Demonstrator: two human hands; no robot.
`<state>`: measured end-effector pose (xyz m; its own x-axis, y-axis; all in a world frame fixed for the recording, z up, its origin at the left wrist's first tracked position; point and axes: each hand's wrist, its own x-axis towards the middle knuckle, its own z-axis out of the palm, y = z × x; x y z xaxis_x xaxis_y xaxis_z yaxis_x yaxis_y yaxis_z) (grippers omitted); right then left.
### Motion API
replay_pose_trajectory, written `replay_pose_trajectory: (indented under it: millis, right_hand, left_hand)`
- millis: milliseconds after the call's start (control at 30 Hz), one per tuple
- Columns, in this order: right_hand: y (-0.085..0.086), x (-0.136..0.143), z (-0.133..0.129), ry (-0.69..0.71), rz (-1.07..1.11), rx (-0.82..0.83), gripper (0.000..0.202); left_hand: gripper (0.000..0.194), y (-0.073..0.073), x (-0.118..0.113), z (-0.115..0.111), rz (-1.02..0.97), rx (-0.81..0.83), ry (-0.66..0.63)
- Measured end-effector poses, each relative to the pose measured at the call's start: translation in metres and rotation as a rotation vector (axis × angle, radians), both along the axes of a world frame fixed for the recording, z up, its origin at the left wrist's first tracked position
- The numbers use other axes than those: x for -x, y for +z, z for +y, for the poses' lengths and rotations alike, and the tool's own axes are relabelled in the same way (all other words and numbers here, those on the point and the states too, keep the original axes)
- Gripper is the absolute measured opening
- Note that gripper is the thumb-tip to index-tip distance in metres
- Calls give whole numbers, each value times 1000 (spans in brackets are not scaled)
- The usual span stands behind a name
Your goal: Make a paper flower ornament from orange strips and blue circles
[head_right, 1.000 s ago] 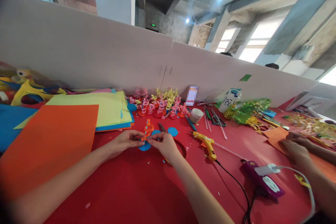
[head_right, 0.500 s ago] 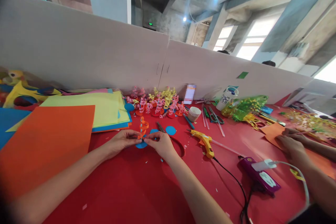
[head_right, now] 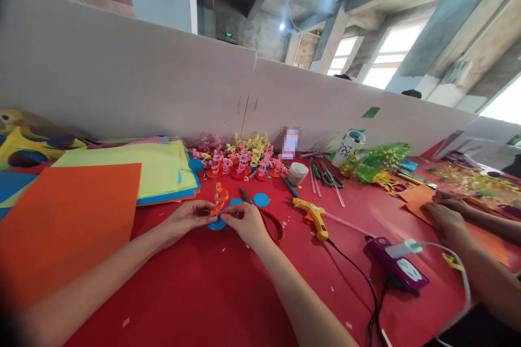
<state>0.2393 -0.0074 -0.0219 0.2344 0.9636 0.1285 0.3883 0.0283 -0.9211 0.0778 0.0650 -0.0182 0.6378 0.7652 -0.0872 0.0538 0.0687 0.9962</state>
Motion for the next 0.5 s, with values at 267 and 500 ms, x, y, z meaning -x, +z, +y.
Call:
replay_pose_trajectory:
  millis: [267,500]
  right_hand:
    - [2,2,0,17,-24,-31,19]
    - [0,2,1,41,-38,-81,14]
  left_hand:
    - [30,2,-2,-1,-27,-44,43]
    - [29,2,-2,-2,-7,-66,45]
